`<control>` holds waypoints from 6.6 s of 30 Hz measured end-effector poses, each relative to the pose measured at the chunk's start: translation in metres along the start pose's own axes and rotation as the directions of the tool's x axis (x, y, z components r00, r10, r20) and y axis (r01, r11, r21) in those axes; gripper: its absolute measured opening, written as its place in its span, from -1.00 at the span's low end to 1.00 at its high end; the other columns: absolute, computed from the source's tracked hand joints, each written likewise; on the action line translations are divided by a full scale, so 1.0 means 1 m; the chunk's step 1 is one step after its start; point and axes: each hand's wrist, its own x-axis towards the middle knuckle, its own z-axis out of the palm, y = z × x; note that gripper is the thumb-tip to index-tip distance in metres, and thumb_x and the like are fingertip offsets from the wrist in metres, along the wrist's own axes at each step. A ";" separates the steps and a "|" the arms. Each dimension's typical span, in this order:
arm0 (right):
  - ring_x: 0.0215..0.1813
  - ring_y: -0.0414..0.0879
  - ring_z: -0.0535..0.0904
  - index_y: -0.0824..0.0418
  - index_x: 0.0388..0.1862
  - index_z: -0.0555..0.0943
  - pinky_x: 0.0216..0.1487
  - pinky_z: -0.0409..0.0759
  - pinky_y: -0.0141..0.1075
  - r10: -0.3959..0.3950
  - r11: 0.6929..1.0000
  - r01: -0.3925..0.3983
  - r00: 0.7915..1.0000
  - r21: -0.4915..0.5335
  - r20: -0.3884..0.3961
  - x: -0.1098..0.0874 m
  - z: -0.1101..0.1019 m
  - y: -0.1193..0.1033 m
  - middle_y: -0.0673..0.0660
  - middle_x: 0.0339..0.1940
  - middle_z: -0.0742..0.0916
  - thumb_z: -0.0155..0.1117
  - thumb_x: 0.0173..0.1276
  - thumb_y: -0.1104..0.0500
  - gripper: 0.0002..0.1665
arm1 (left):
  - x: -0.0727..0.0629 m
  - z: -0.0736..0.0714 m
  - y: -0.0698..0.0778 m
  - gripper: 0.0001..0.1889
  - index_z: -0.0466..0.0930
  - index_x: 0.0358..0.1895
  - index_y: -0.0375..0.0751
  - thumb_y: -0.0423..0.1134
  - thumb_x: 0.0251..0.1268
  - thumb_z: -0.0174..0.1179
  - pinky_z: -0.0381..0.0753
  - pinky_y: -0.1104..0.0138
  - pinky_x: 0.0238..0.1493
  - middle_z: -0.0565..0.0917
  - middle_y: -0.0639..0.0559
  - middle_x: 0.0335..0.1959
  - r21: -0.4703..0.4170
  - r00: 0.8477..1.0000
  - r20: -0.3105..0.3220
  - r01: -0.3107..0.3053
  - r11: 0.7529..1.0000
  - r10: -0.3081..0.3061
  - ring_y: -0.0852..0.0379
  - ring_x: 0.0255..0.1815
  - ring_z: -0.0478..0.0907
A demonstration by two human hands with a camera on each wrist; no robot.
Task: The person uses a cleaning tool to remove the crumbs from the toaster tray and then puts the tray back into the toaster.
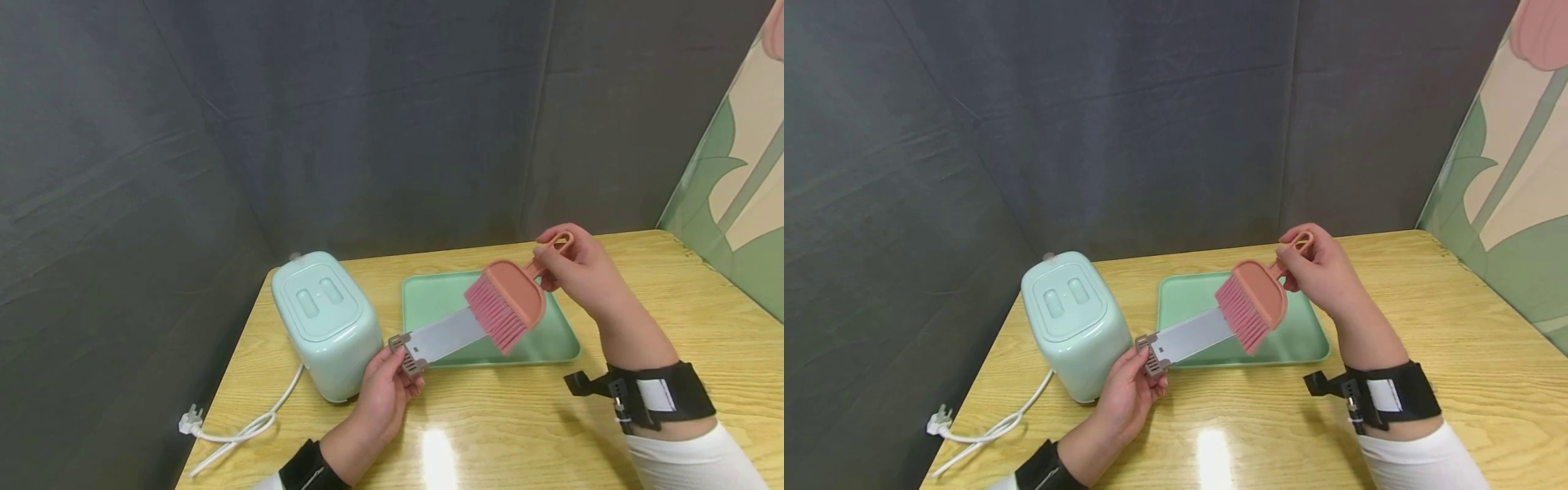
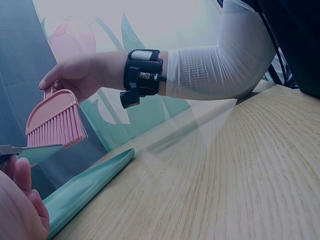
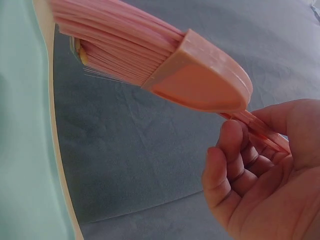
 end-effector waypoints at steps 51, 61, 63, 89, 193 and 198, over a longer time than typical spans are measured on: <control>-0.63 -0.24 0.62 0.17 -0.19 0.54 -0.49 0.69 -0.40 0.012 0.825 -0.067 0.995 0.561 0.101 -0.006 0.058 -0.010 -0.02 -0.56 0.76 0.16 0.55 0.32 -0.92 | -0.002 -0.004 0.000 -0.58 0.43 0.34 -0.30 -0.11 0.68 -0.16 0.50 0.40 -0.23 0.73 0.15 -0.21 0.029 1.000 0.015 0.000 1.000 0.000 0.28 -0.41 0.56; -0.61 -0.26 0.61 0.20 -0.15 0.47 -0.50 0.67 -0.41 0.088 0.851 -0.155 0.984 0.503 0.155 -0.012 0.076 -0.014 -0.04 -0.55 0.69 0.21 0.54 0.27 -0.92 | -0.002 -0.004 0.001 -0.59 0.45 0.31 -0.26 -0.08 0.69 -0.17 0.50 0.40 -0.21 0.73 0.17 -0.21 0.034 0.999 0.045 -0.001 0.999 -0.001 0.28 -0.38 0.55; -0.61 -0.26 0.61 0.19 -0.15 0.47 -0.50 0.66 -0.41 0.091 0.853 -0.157 0.984 0.499 0.153 -0.012 0.076 -0.013 -0.05 -0.55 0.70 0.21 0.54 0.26 -0.92 | -0.002 -0.003 0.001 -0.59 0.45 0.31 -0.26 -0.08 0.69 -0.17 0.50 0.40 -0.21 0.73 0.17 -0.21 0.034 0.999 0.045 0.001 0.999 -0.002 0.28 -0.38 0.55; -0.49 -0.10 0.63 0.27 0.01 0.36 -0.55 0.61 -0.23 0.067 0.997 -0.071 0.994 0.043 0.090 -0.019 0.086 -0.015 0.21 -0.43 0.74 0.10 0.59 0.11 -0.75 | -0.003 -0.001 0.001 -0.57 0.42 0.35 -0.32 -0.11 0.68 -0.14 0.50 0.40 -0.20 0.71 0.17 -0.23 0.032 0.998 0.057 0.010 0.999 -0.012 0.28 -0.38 0.55; -0.45 -0.10 0.73 0.28 0.02 0.41 -0.36 0.77 -0.14 0.046 0.994 -0.055 0.994 0.094 0.098 -0.024 0.091 -0.014 0.26 -0.39 0.78 0.17 0.58 0.10 -0.72 | -0.001 0.000 0.000 -0.61 0.54 0.25 -0.26 -0.05 0.64 0.00 0.48 0.39 -0.24 0.63 0.17 -0.33 0.052 1.000 0.016 0.011 0.999 -0.012 0.25 -0.40 0.48; -0.43 -0.07 0.75 0.23 0.04 0.40 -0.37 0.77 -0.14 0.046 0.998 -0.050 0.993 0.038 0.109 -0.026 0.089 -0.016 0.26 -0.35 0.78 0.15 0.59 0.07 -0.73 | 0.000 0.000 -0.003 -0.61 0.52 0.27 -0.28 -0.10 0.63 -0.01 0.50 0.41 -0.22 0.67 0.16 -0.26 0.047 0.999 0.026 0.020 0.999 -0.021 0.27 -0.37 0.49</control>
